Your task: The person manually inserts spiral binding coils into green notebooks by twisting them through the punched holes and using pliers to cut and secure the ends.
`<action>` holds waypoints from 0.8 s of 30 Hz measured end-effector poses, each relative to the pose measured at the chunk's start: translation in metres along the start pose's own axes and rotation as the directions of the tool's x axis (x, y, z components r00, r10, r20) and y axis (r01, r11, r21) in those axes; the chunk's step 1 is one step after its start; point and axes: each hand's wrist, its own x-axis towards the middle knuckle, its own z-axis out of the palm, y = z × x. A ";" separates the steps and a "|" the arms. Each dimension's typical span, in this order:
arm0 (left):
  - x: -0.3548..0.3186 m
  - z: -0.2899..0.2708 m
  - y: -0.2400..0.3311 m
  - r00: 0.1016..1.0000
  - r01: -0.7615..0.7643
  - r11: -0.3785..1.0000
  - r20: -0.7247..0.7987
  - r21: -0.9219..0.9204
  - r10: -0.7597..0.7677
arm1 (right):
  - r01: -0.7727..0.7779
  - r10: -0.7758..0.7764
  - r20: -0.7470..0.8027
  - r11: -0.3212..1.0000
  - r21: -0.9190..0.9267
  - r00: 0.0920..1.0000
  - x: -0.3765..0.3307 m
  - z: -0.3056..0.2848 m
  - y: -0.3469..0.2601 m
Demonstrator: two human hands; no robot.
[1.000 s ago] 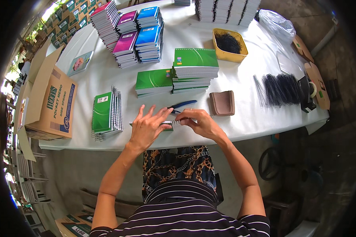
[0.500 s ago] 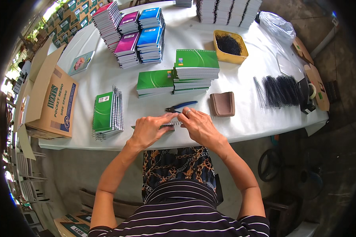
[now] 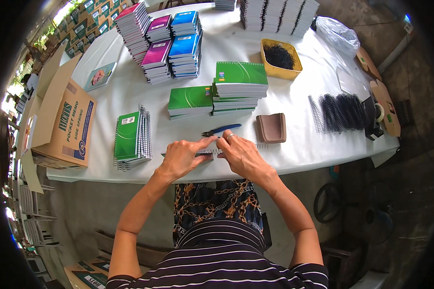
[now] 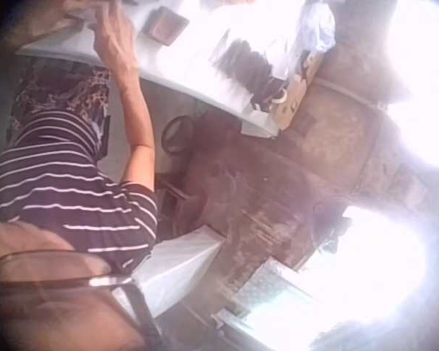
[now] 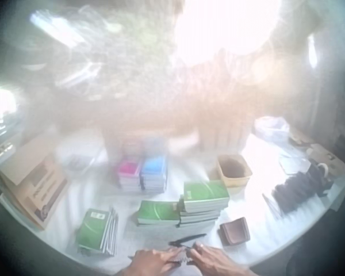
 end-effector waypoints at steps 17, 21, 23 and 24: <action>-0.027 -0.003 -0.033 0.970 -0.241 0.928 0.049 0.284 0.236 | 0.037 -0.354 0.233 0.615 0.788 0.906 -0.001 -0.075 0.078; -0.025 -0.010 -0.037 0.970 -0.238 0.933 0.014 0.271 0.243 | 0.040 -0.311 0.363 0.805 0.592 0.878 0.026 -0.034 0.068; -0.024 -0.010 -0.039 0.973 -0.220 0.940 -0.011 0.260 0.231 | -0.089 -0.413 0.333 0.507 0.858 0.848 0.030 -0.041 0.072; -0.022 -0.010 -0.040 0.974 -0.214 0.944 -0.020 0.252 0.226 | -0.107 -0.344 0.407 0.637 0.763 0.846 0.035 -0.037 0.071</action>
